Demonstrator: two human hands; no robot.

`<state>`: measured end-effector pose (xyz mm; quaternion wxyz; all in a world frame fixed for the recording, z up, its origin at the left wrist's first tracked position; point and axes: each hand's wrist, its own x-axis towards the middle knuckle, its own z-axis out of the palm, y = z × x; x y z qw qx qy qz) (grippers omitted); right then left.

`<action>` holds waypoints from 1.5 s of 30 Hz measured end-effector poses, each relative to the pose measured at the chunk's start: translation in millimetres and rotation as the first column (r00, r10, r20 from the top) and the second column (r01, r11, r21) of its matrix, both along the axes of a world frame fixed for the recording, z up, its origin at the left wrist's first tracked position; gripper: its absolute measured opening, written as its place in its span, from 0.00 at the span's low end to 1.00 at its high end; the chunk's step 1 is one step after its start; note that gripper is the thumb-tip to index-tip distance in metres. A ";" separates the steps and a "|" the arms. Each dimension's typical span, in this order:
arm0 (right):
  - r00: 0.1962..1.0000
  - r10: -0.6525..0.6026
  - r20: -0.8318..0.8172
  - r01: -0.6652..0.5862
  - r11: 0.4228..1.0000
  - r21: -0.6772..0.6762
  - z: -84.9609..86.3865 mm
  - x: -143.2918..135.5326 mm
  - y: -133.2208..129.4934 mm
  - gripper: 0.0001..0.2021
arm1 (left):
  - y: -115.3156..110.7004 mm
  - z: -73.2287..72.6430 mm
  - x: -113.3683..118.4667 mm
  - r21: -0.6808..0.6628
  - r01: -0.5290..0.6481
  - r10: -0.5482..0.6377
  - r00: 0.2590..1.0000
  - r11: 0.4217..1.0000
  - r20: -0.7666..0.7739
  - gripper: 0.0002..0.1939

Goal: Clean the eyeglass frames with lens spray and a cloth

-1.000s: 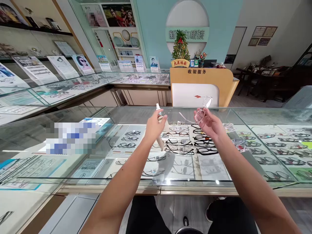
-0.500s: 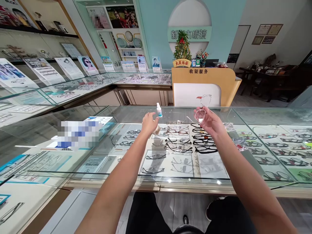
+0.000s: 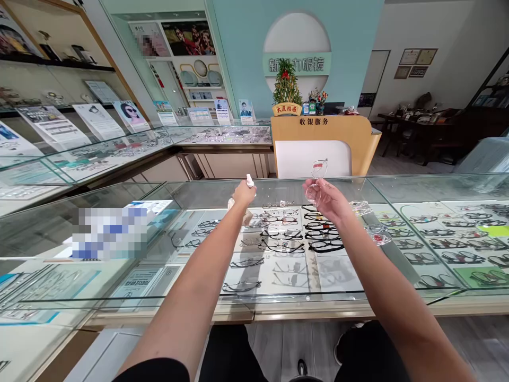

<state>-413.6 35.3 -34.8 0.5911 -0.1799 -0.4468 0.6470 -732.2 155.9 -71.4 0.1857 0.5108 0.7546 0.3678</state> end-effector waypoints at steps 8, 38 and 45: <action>0.999 0.040 -0.010 -0.041 0.999 -0.004 4.3 -5.0 -6.2 0.18 | -37.9 19.9 28.2 0.224 0.161 -0.210 0.953 0.961 0.216 0.09; 0.964 0.082 0.252 -0.075 0.996 -0.038 1.6 -45.4 -36.8 0.22 | -142.7 40.6 68.3 0.437 0.524 -0.635 0.287 0.731 0.717 0.42; 0.956 0.084 0.280 -0.076 0.996 -0.039 0.5 -46.1 -38.4 0.22 | -141.7 40.7 66.9 0.390 0.573 -0.631 0.310 0.721 0.711 0.48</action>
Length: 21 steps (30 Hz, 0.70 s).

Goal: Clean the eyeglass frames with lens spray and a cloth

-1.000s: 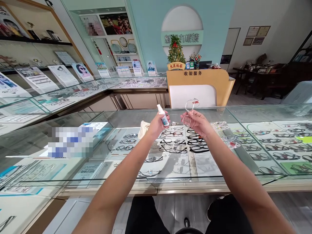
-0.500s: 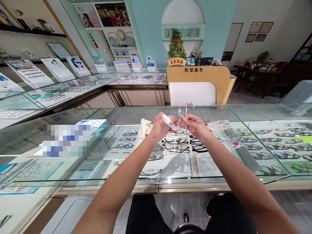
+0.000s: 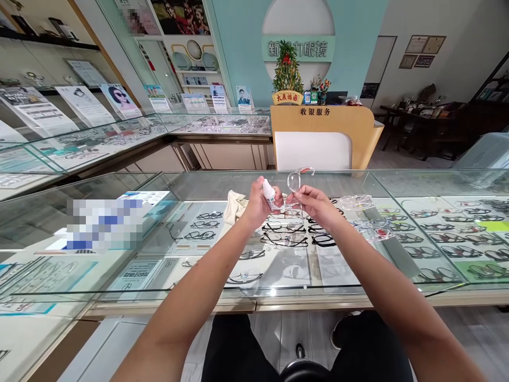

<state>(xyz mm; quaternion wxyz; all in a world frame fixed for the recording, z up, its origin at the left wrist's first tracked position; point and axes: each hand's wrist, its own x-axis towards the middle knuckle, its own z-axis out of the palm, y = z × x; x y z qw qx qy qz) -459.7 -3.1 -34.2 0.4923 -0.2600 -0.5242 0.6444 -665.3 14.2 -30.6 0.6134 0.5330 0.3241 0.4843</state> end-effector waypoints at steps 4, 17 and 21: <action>0.999 0.014 0.044 -0.015 1.000 0.015 -0.4 -0.6 -1.1 0.23 | 3.3 -9.4 0.4 0.143 -0.109 0.124 0.988 0.984 -0.096 0.43; 0.996 0.029 0.081 -0.031 0.999 0.029 -4.6 -3.6 -0.7 0.22 | -3.3 -10.2 -0.6 0.461 -0.237 0.398 0.870 0.855 -0.290 0.34; 0.997 -0.058 -0.045 0.058 0.998 -0.009 0.2 -0.2 3.3 0.23 | -5.8 -9.2 -0.1 0.500 -0.229 0.427 0.843 0.835 -0.326 0.32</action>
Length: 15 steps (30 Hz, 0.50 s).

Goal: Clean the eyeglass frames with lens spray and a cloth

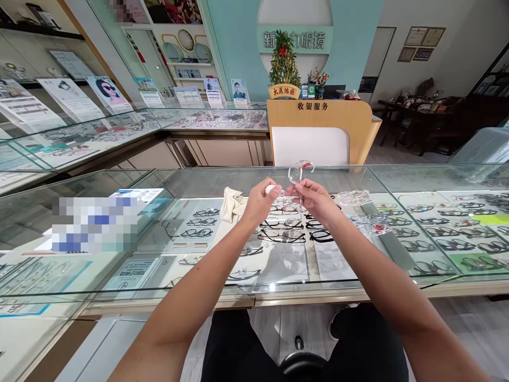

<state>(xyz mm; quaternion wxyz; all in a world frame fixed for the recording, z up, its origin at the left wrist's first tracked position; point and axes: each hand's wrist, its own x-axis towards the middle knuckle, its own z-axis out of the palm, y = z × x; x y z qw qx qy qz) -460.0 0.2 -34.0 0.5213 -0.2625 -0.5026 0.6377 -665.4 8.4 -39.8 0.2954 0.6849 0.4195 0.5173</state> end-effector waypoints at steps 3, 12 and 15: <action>0.999 -0.030 -0.045 0.029 1.000 -0.008 -0.4 0.6 2.1 0.23 | -2.8 -1.9 2.8 0.056 -0.020 0.028 0.990 0.998 -0.137 0.27; 0.995 -0.037 -0.090 0.033 0.999 -0.042 -3.1 3.4 5.4 0.21 | 12.9 -6.2 -13.7 0.116 -0.125 0.152 0.950 0.985 -0.273 0.19; 0.992 -0.055 -0.118 0.048 0.997 -0.067 -3.1 7.9 8.9 0.21 | 38.9 -6.8 -52.0 0.133 -0.445 0.465 0.850 0.886 -0.250 0.14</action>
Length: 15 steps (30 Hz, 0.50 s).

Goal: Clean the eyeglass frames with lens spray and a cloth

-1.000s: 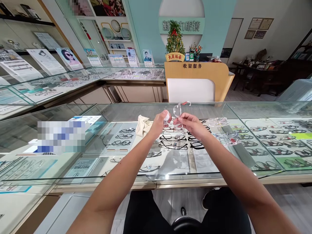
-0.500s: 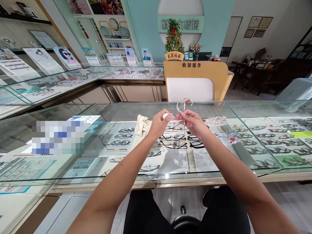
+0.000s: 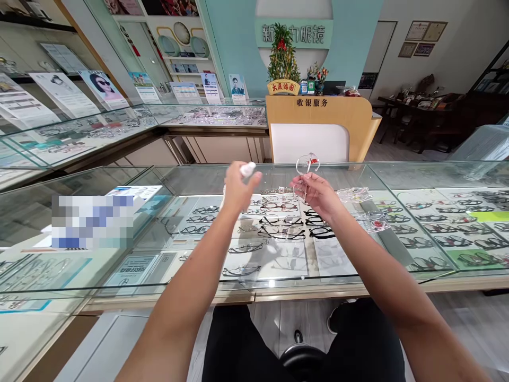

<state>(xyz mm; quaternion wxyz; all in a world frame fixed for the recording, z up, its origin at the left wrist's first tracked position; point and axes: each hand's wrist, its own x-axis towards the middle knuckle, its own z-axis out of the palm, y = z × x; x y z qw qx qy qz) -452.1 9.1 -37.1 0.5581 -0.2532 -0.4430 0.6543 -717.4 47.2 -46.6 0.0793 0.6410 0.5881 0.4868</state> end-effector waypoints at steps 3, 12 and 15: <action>1.000 -0.014 -0.009 0.014 1.000 -0.008 -0.1 1.6 1.3 0.21 | 27.3 -6.6 -48.3 -0.053 -0.363 0.367 0.926 0.930 0.084 0.13; 1.000 -0.005 -0.014 0.004 0.999 -0.046 0.8 0.8 -1.6 0.22 | 61.1 -53.8 -124.8 -0.332 -0.572 0.643 0.748 0.750 0.165 0.10; 1.000 -0.004 -0.004 0.004 0.999 -0.042 1.4 0.9 -1.7 0.22 | 63.3 -62.4 -127.9 -0.352 -0.564 0.641 0.752 0.747 0.156 0.10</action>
